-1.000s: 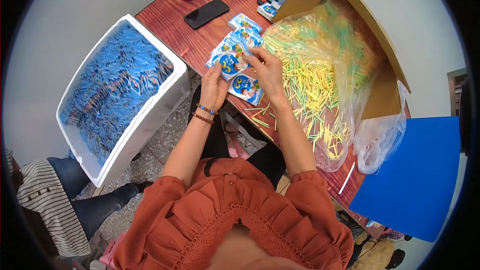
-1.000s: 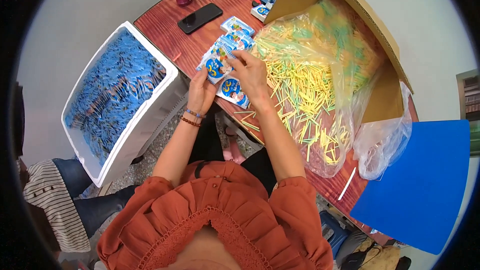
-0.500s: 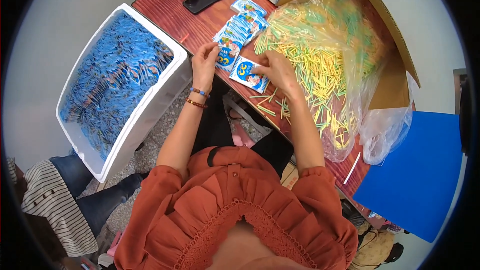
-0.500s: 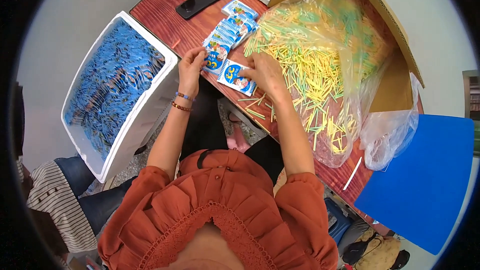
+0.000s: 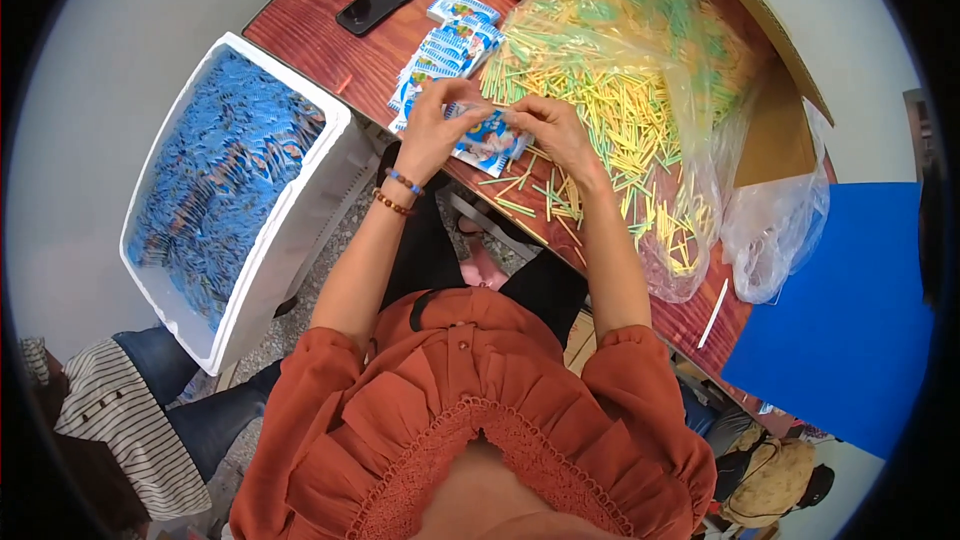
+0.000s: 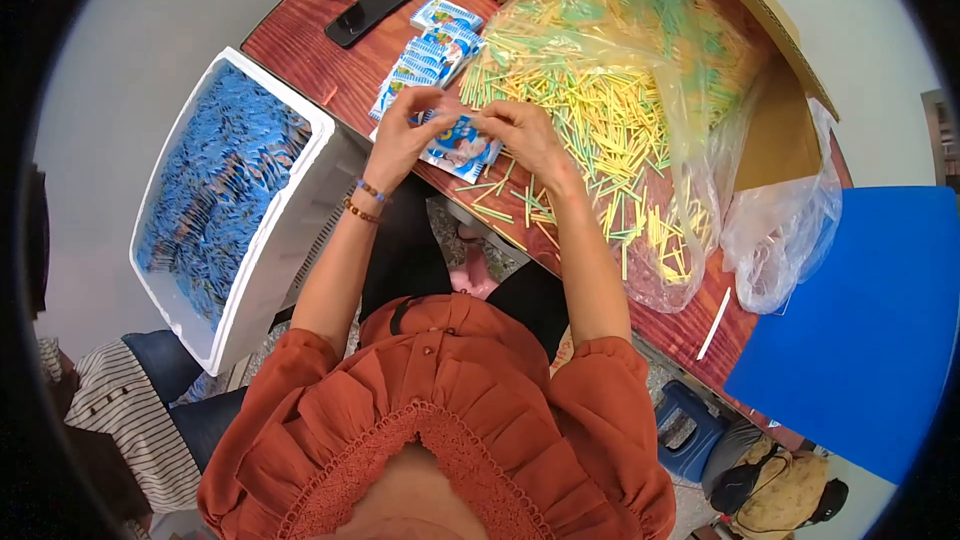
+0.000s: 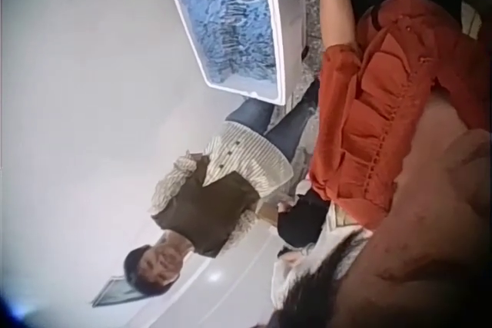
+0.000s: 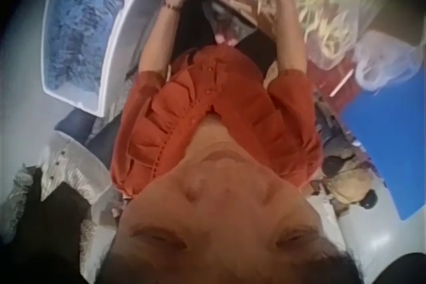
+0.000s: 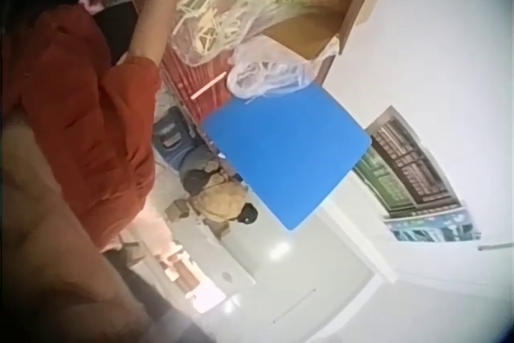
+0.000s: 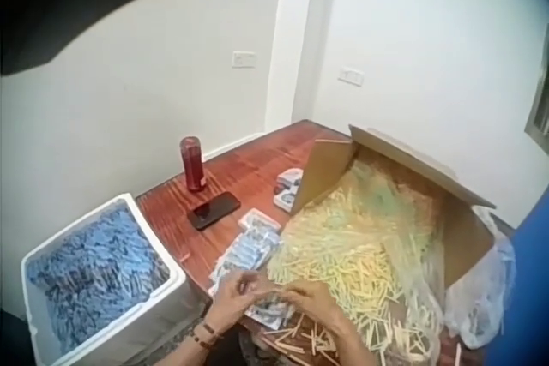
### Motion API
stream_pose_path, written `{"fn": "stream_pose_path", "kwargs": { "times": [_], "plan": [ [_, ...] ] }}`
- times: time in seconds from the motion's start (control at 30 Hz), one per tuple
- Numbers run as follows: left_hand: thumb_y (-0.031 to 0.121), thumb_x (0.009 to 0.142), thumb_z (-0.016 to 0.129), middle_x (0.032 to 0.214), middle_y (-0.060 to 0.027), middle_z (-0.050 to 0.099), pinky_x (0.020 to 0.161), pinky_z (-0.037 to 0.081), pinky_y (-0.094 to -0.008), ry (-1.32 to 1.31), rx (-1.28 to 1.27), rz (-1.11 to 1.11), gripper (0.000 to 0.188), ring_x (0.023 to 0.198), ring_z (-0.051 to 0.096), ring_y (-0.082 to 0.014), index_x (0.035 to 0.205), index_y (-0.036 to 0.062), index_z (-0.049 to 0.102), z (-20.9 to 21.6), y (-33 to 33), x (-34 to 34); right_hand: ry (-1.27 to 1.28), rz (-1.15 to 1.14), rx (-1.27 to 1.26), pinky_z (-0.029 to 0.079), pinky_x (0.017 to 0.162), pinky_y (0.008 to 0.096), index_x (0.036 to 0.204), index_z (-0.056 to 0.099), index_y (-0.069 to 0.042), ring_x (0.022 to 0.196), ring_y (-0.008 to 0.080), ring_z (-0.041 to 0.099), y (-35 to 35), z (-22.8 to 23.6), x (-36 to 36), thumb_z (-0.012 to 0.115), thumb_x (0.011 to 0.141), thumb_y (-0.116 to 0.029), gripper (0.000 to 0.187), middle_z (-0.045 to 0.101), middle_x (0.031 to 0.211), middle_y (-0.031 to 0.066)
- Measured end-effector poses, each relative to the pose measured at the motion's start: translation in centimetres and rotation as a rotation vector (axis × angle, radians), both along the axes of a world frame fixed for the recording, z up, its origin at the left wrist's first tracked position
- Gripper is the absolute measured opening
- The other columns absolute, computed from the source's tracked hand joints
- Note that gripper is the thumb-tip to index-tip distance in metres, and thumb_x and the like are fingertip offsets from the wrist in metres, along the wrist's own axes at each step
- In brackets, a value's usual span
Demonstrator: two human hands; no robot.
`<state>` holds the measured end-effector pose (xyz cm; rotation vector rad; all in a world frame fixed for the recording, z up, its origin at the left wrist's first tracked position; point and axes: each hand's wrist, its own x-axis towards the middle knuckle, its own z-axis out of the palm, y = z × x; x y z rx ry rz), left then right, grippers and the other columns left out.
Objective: Packing small blue packets into a cardboard box containing yellow shredded paper filler.
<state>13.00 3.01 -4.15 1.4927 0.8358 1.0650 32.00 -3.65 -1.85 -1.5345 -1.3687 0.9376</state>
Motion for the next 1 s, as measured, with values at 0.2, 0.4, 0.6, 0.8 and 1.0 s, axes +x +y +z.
{"fn": "stream_pose_path", "kwargs": {
  "times": [0.2, 0.4, 0.6, 0.8, 1.0],
  "plan": [
    [0.013, 0.087, 0.067, 0.079, 0.002, 0.063, 0.058, 0.044, -0.0189, -0.289, -0.421, -0.093, 0.012, 0.069, 0.054, -0.0019, 0.087, 0.0013, 0.065, 0.2, -1.4, 2.3, 0.52, -0.045, -0.063, 0.048, 0.067, 0.0208, 0.096, 0.065, 0.0, 0.077, 0.0068, 0.06, -2.2, -0.1, 0.2, 0.069, 0.082, -0.007, 0.016, 0.066, 0.084, 0.0025],
    [0.01, 0.087, 0.067, 0.082, 0.0007, 0.065, 0.059, 0.045, -0.0188, -0.375, -0.551, -0.055, 0.01, 0.069, 0.056, -0.0027, 0.09, 0.0005, 0.067, -0.1, -3.9, 2.8, 0.508, -0.214, -0.06, 0.046, 0.063, 0.0219, 0.091, 0.067, 0.002, 0.068, 0.0057, 0.057, -3.8, -0.6, -0.7, 0.069, 0.082, -0.008, 0.013, 0.064, 0.076, 0.0014],
    [0.014, 0.087, 0.068, 0.078, 0.0005, 0.065, 0.056, 0.045, -0.0191, -0.41, -0.586, -0.035, 0.013, 0.066, 0.057, -0.0022, 0.089, 0.0007, 0.068, -0.7, -4.2, 3.5, 0.375, -0.253, 0.038, 0.041, 0.058, 0.02, 0.082, 0.068, 0.001, 0.065, 0.0042, 0.053, -4.1, -1.5, -0.4, 0.067, 0.085, -0.013, 0.015, 0.063, 0.07, -0.0008],
    [0.022, 0.09, 0.066, 0.076, -0.0003, 0.066, 0.055, 0.048, -0.0222, -0.499, -0.657, -0.032, 0.019, 0.063, 0.058, -0.0057, 0.082, 0.004, 0.067, -1.1, -4.4, 3.4, 0.521, -0.263, 0.187, 0.045, 0.074, 0.0225, 0.101, 0.064, -0.003, 0.087, 0.0087, 0.057, -5.3, -1.0, 0.8, 0.06, 0.09, -0.013, 0.016, 0.063, 0.095, 0.0028],
    [0.026, 0.091, 0.063, 0.076, -0.0001, 0.064, 0.057, 0.049, -0.0242, -0.535, -0.707, -0.117, 0.023, 0.068, 0.06, -0.0076, 0.08, 0.0064, 0.064, -1.3, -4.6, 3.9, -0.07, 0.009, 0.371, 0.038, 0.099, 0.0331, 0.102, 0.068, -0.007, 0.123, 0.0213, 0.043, -6.1, -0.2, 0.4, 0.068, 0.078, -0.009, 0.024, 0.053, 0.127, 0.0077]
  ]
}}
